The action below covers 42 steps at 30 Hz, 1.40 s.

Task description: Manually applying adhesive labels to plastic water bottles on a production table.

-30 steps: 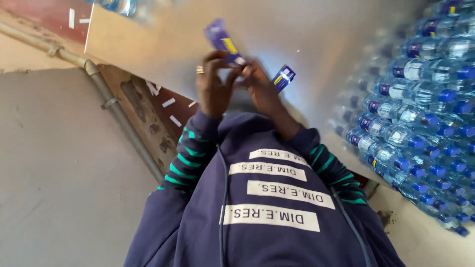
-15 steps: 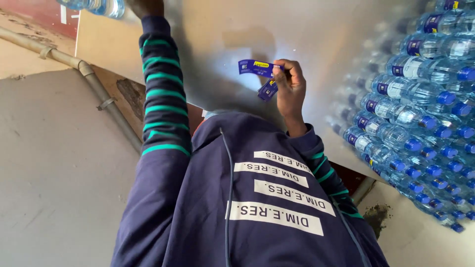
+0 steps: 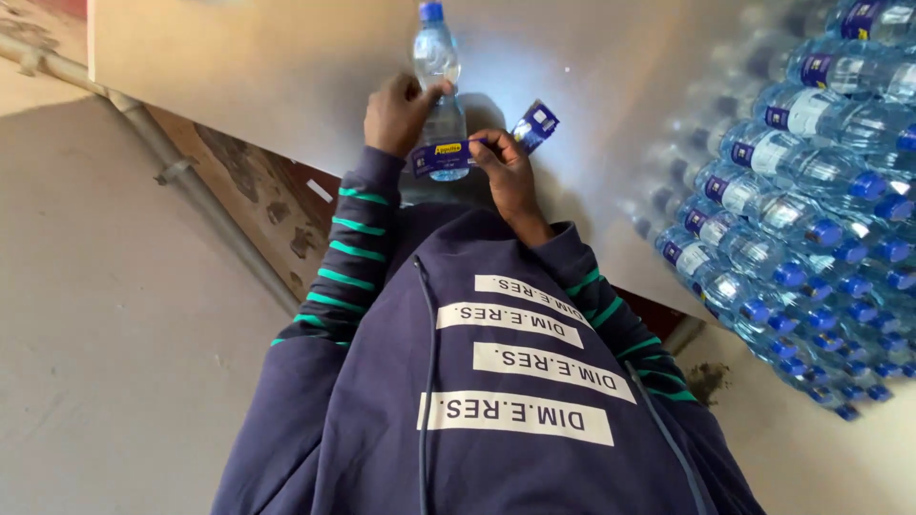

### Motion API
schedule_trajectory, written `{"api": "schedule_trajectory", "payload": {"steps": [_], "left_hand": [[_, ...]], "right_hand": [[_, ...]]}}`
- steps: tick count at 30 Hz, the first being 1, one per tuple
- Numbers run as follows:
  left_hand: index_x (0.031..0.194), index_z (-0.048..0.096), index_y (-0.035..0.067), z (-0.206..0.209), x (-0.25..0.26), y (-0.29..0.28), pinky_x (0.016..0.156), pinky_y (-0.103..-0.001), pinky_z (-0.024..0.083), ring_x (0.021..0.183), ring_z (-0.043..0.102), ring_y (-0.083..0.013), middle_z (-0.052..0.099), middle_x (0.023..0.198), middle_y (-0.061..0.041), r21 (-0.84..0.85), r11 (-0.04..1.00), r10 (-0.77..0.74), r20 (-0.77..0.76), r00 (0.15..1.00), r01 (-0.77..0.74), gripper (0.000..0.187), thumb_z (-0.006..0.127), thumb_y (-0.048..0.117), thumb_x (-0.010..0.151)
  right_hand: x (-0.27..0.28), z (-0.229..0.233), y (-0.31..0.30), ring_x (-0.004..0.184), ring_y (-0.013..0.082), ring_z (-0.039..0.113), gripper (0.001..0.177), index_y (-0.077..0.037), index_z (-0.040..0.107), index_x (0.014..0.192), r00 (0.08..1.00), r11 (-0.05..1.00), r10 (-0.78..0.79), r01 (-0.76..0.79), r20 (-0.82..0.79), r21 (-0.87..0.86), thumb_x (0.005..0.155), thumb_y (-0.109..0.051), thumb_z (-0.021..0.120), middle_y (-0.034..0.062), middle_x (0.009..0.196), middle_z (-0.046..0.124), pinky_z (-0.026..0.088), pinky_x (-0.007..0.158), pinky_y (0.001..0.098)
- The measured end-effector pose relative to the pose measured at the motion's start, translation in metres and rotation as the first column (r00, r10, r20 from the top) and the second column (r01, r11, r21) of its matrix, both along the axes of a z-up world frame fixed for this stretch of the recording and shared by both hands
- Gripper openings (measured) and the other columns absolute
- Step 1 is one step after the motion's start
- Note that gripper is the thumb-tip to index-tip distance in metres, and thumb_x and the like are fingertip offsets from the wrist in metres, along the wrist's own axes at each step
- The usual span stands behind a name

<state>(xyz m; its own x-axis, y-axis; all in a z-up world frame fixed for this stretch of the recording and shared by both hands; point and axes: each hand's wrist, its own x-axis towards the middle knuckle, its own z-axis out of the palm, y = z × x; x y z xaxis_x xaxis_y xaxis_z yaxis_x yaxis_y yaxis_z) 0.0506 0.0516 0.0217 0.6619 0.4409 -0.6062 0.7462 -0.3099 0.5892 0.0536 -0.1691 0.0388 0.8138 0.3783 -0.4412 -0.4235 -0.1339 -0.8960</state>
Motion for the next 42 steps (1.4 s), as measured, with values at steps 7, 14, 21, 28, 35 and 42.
{"api": "schedule_trajectory", "payload": {"steps": [7,14,21,28,35,42], "left_hand": [[0.127,0.068,0.007,0.009,-0.063,-0.012,0.099,-0.060,0.057,0.119,0.076,-0.0479,0.078,0.125,-0.028,-0.383,0.909,0.236,0.149,0.960,-0.164,0.076,0.082,0.075,0.097],[0.101,0.071,0.003,-0.030,-0.096,-0.027,0.083,-0.050,0.052,0.099,0.070,-0.0414,0.072,0.113,-0.020,-0.220,0.974,0.119,0.317,0.941,-0.049,0.045,0.092,0.043,0.100],[0.102,0.072,0.002,-0.026,-0.089,-0.031,0.082,-0.039,0.051,0.103,0.069,-0.0359,0.068,0.116,-0.022,-0.287,0.956,0.185,0.411,0.893,-0.066,0.037,0.093,0.032,0.102],[0.103,0.074,0.003,-0.022,-0.085,-0.032,0.078,-0.036,0.051,0.099,0.067,-0.0301,0.067,0.118,-0.021,-0.328,0.941,0.213,0.405,0.889,-0.076,0.033,0.093,0.030,0.103],[0.108,0.074,0.005,-0.021,-0.079,-0.035,0.078,-0.032,0.056,0.095,0.067,-0.0220,0.068,0.111,-0.012,-0.410,0.902,0.276,0.307,0.911,-0.135,0.030,0.088,0.031,0.102],[0.110,0.069,0.009,-0.066,-0.091,-0.035,0.087,-0.030,0.060,0.097,0.062,-0.0119,0.065,0.103,-0.001,-0.675,0.709,0.465,0.226,0.856,-0.207,0.023,0.083,0.026,0.103]], "right_hand": [[0.007,0.001,0.000,0.097,0.0072,0.060,0.021,-0.007,0.076,0.120,0.997,0.997,-0.071,0.072,-0.041,0.007,0.110,-0.025,0.079,0.0005,0.099,0.064,0.054,0.090,0.0288],[-0.001,-0.007,-0.001,0.096,0.0086,0.059,0.020,-0.007,0.076,0.117,0.997,0.998,-0.068,0.068,-0.043,-0.016,0.111,-0.027,0.079,0.0016,0.096,0.063,0.053,0.091,0.0314],[0.000,-0.006,0.000,0.091,0.0091,0.058,0.019,-0.007,0.077,0.114,0.994,0.993,-0.101,0.099,-0.032,-0.060,0.109,-0.025,0.080,0.0023,0.092,0.062,0.053,0.087,0.0306],[0.005,0.001,0.003,0.091,0.0100,0.058,0.019,-0.007,0.077,0.114,0.995,0.993,-0.093,0.090,-0.032,-0.074,0.109,-0.025,0.079,0.0028,0.092,0.062,0.053,0.086,0.0315],[-0.004,-0.032,-0.003,0.097,0.0116,0.068,0.020,-0.010,0.077,0.116,0.993,0.990,-0.119,0.119,0.000,-0.079,0.108,-0.028,0.079,0.0017,0.101,0.071,0.060,0.088,0.0307],[-0.017,-0.055,0.004,0.114,0.0170,0.070,0.049,-0.016,0.062,0.142,0.998,0.992,-0.024,0.030,0.053,-0.123,0.111,-0.054,0.065,0.0058,0.130,0.070,0.060,0.100,0.0321]]}}
